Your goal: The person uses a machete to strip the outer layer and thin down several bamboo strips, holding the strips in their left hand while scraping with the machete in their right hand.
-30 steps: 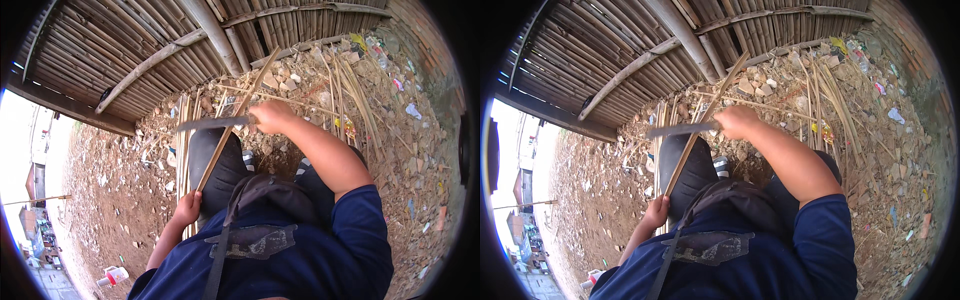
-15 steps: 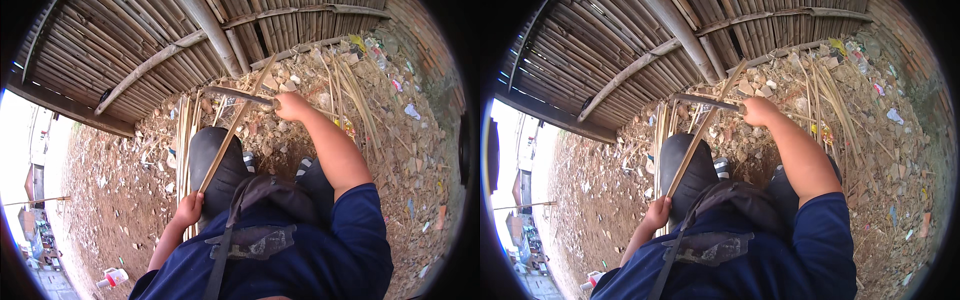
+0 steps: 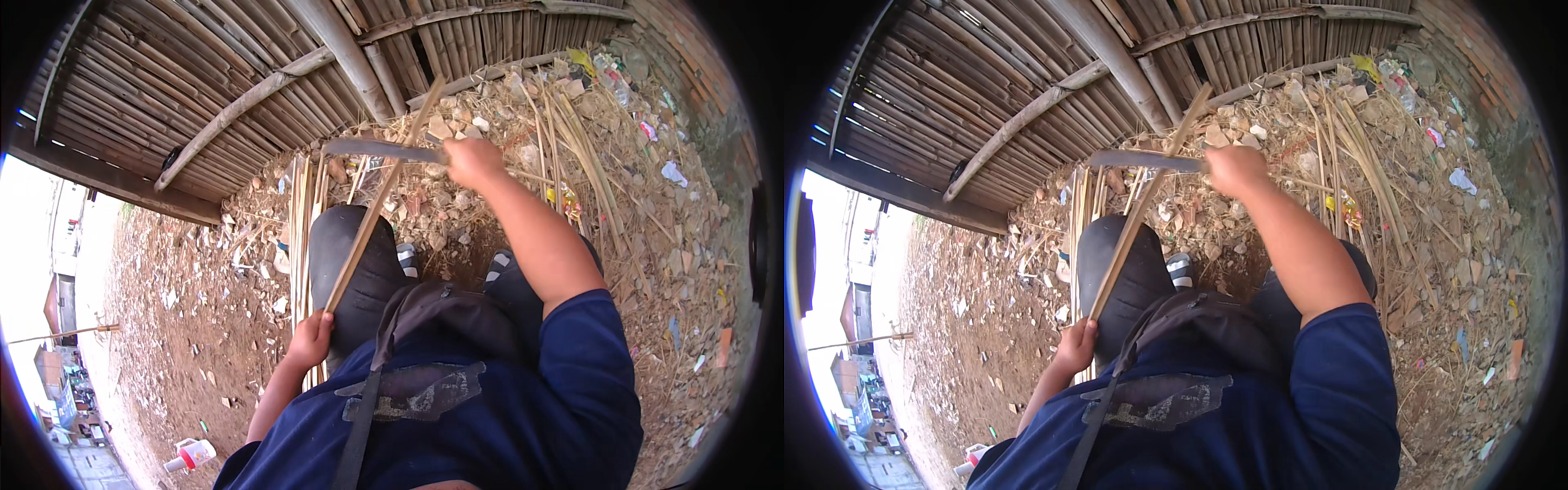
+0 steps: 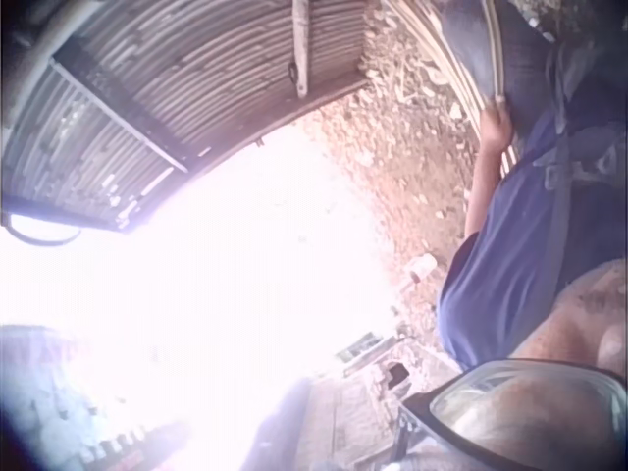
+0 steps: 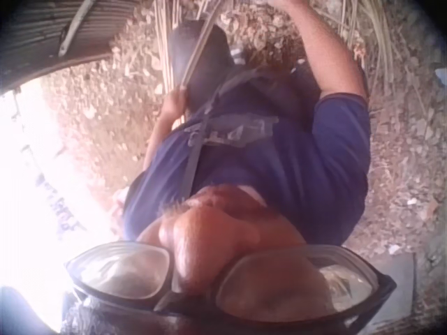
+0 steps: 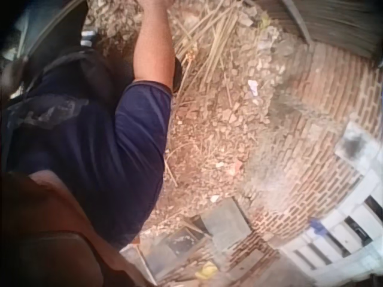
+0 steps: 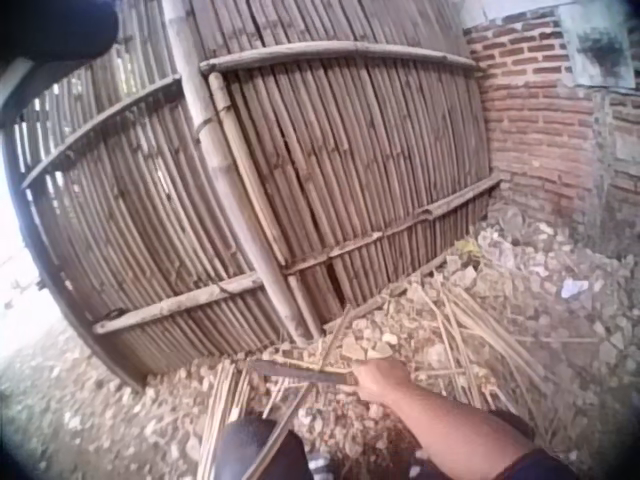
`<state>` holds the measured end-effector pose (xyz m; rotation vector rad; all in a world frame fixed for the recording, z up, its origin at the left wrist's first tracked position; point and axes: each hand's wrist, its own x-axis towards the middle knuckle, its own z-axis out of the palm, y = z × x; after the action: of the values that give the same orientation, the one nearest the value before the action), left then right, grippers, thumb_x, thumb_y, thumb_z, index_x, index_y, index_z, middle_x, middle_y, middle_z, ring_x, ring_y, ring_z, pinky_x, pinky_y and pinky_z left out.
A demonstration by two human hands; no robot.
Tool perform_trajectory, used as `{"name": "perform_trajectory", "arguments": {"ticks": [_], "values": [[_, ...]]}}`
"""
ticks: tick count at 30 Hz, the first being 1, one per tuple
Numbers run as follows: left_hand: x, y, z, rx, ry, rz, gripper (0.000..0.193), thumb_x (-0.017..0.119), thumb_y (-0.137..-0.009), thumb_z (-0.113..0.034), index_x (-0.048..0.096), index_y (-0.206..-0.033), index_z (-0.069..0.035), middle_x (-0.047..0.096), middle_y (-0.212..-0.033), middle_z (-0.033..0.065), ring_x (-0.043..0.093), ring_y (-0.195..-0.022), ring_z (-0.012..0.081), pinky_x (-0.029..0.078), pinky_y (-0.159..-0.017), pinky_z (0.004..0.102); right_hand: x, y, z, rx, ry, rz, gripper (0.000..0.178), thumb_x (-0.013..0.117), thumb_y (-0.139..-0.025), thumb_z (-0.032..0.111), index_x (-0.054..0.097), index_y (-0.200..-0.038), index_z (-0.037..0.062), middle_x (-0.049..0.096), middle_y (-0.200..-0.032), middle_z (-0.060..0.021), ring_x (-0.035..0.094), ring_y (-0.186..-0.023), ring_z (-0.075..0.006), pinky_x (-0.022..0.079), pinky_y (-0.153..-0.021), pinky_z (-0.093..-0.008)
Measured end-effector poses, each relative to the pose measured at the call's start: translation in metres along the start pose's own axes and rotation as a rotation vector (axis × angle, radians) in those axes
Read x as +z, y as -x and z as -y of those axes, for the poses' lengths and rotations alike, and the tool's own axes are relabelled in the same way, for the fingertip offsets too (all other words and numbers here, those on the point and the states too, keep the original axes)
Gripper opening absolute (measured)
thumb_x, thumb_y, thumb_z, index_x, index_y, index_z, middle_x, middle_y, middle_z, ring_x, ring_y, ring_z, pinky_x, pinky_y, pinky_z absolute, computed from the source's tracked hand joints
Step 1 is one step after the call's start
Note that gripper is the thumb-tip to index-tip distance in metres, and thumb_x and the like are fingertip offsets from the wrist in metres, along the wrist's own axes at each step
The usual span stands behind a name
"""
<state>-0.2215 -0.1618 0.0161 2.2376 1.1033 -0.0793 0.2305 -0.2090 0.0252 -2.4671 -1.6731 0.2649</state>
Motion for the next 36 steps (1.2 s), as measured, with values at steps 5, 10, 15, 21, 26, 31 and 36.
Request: {"name": "perform_trajectory", "arguments": {"ticks": [5, 10, 15, 21, 26, 31, 36], "values": [[-0.007, -0.003, -0.007, 0.007, 0.078, 0.014, 0.045, 0.043, -0.109, -0.035, 0.062, -0.09, 0.001, 0.066, -0.077, 0.0185, 0.067, -0.076, 0.0357, 0.051, -0.072, 0.0447, 0.008, -0.002, -0.009, 0.129, -0.033, -0.059, 0.021, 0.069, -0.085, 0.017, 0.071, -0.104, 0.0085, 0.074, -0.098, -0.0135, 0.073, -0.093, -0.0314, 0.057, -0.081, -0.0461], [-0.004, -0.005, -0.002, 0.002, 0.054, 0.012, 0.041, 0.045, -0.108, -0.032, 0.062, -0.09, 0.001, 0.067, -0.079, 0.021, 0.068, -0.079, 0.0402, 0.052, -0.071, 0.0453, 0.023, -0.015, -0.03, 0.038, -0.398, 0.147, 0.032, 0.068, -0.079, 0.019, 0.07, -0.106, 0.0031, 0.071, -0.103, -0.0223, 0.069, -0.098, -0.0387, 0.055, -0.085, -0.0469], [-0.004, -0.003, -0.003, -0.01, 0.054, 0.0, 0.041, 0.045, -0.108, -0.031, 0.062, -0.089, 0.001, 0.067, -0.079, 0.0211, 0.068, -0.08, 0.0405, 0.052, -0.073, 0.0455, 0.005, -0.003, -0.006, -0.018, -0.305, 0.108, 0.024, 0.068, -0.08, 0.018, 0.071, -0.102, 0.0089, 0.072, -0.102, -0.0177, 0.07, -0.098, -0.0359, 0.055, -0.085, -0.047], [-0.001, 0.0, 0.0, 0.0, 0.059, -0.013, 0.04, 0.045, -0.108, -0.031, 0.062, -0.09, 0.001, 0.067, -0.078, 0.0209, 0.068, -0.078, 0.0404, 0.052, -0.072, 0.0452, -0.012, 0.021, 0.048, -0.305, -0.029, 0.148, 0.014, 0.067, -0.083, 0.016, 0.07, -0.096, 0.0146, 0.072, -0.095, -0.0099, 0.072, -0.093, -0.0307, 0.057, -0.08, -0.0473], [0.002, -0.001, 0.001, 0.041, 0.021, -0.023, 0.04, 0.044, -0.108, -0.03, 0.062, -0.09, 0.001, 0.066, -0.075, 0.0202, 0.068, -0.074, 0.0397, 0.052, -0.069, 0.0453, -0.004, -0.003, -0.003, 0.146, -0.067, 0.143, 0.017, 0.063, -0.09, 0.013, 0.07, -0.105, 0.0131, 0.074, -0.101, -0.0103, 0.072, -0.096, -0.0276, 0.058, -0.082, -0.0464], [-0.008, -0.002, 0.0, 0.017, 0.049, 0.039, 0.041, 0.044, -0.108, -0.031, 0.062, -0.091, 0.001, 0.067, -0.077, 0.0205, 0.068, -0.076, 0.0387, 0.052, -0.071, 0.045, 0.006, -0.009, -0.054, 0.407, -0.183, 0.016, 0.026, 0.065, -0.089, 0.016, 0.068, -0.113, 0.009, 0.072, -0.11, -0.0152, 0.071, -0.102, -0.0325, 0.056, -0.088, -0.0477], [-0.006, -0.002, -0.007, -0.021, 0.037, 0.04, 0.041, 0.044, -0.108, -0.032, 0.061, -0.092, 0.002, 0.068, -0.079, 0.0205, 0.068, -0.079, 0.0385, 0.052, -0.072, 0.0442, -0.005, -0.008, -0.049, 0.355, -0.262, -0.089, 0.027, 0.064, -0.089, 0.017, 0.067, -0.114, 0.0091, 0.072, -0.108, -0.014, 0.071, -0.1, -0.0333, 0.056, -0.086, -0.0478]]}}
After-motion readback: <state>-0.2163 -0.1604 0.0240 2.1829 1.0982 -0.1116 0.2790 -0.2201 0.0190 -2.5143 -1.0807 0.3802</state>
